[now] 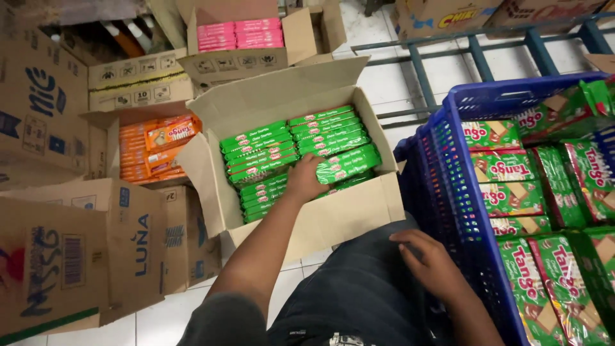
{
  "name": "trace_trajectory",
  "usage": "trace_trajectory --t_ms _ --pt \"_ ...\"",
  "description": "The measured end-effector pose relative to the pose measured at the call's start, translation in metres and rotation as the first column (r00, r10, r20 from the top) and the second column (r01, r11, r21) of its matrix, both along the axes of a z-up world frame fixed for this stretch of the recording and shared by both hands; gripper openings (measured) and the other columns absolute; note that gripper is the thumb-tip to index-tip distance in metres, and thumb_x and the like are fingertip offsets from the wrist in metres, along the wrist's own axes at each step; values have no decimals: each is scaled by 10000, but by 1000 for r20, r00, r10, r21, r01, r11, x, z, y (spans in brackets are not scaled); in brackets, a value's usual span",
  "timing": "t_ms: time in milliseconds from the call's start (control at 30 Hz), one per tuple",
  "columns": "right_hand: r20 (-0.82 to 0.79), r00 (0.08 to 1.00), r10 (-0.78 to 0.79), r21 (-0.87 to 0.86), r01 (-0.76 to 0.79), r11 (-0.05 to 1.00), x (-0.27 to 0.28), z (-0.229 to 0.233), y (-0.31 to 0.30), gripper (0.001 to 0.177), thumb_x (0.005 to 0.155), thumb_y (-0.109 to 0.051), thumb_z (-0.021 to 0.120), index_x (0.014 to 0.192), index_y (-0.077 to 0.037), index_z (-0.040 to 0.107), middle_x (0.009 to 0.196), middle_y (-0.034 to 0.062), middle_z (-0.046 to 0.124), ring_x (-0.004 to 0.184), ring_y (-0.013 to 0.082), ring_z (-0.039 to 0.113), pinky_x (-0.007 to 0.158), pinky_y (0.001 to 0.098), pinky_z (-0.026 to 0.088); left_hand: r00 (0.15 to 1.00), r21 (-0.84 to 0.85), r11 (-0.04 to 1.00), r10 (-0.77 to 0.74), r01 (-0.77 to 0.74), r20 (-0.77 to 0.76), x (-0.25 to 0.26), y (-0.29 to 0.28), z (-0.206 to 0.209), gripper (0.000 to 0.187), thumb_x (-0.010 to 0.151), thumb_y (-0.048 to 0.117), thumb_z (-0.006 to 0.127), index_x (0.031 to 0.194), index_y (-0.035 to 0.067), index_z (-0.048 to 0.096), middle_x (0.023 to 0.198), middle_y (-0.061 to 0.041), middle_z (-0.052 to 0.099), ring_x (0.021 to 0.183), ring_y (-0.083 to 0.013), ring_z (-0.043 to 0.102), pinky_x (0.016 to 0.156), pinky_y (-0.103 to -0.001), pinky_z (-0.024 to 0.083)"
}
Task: The person transfers green Tango snack packets from a cardboard box into a blue plastic basket. They arrange the packets in neat rows within the basket, occasionally adjusting the stack to fit more items.
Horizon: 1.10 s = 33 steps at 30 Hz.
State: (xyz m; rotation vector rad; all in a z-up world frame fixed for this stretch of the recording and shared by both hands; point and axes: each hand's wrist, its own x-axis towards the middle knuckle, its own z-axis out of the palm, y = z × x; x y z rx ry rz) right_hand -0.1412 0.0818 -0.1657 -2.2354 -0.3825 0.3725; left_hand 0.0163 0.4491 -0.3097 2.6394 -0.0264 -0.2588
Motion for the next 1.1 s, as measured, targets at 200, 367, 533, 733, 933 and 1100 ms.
trace_trajectory --t_ms 200,367,533,733,933,1100 --pt "28 995 -94 126 90 988 -7 20 -16 276 1066 -121 681 1262 -129 875 1288 59 853 1259 212 803 1128 354 585 926 -595 793 311 -129 214 -16 5 60 670 684 279 1023 1275 182 721 1262 -91 661 1211 -273 679 1025 -364 529" --pt "-92 942 -324 217 336 917 -11 46 -15 271 1090 -130 658 1223 -67 886 1288 59 874 1261 185 790 1109 333 586 893 -607 794 289 -22 344 -41 16 168 427 762 217 942 1155 202 775 1210 -36 691 1183 -234 704 1048 -324 498" --pt "-165 909 -383 514 411 753 -13 19 -28 420 1066 -163 676 1479 -90 662 1558 120 710 1345 291 764 1104 409 609 898 -767 641 340 -4 280 -49 19 208 416 841 233 906 1231 226 761 1199 7 738 1085 -133 652 916 -273 480" --pt "-240 932 -272 815 346 465 -38 59 -26 827 1039 -400 711 1740 -188 325 1737 210 449 1467 412 609 1094 558 616 998 -975 218 25 45 52 -55 -35 201 550 916 213 803 1436 66 700 1252 -144 689 1077 -232 712 915 -377 655" --pt "-287 929 -233 912 340 231 -78 54 -48 823 1021 -463 693 1648 18 466 1552 337 637 1317 405 758 998 573 689 942 -968 157 -244 -198 -232 -68 -118 191 560 963 271 773 1453 20 673 1115 -216 760 868 -261 840 731 -382 730" --pt "-479 692 -540 764 632 132 -109 53 -72 635 934 -133 760 1541 3 631 1189 342 796 1050 437 851 921 586 709 902 -958 193 -337 -214 -270 -55 -195 189 468 1018 187 785 1449 22 706 1109 -218 748 896 -300 850 756 -406 735"
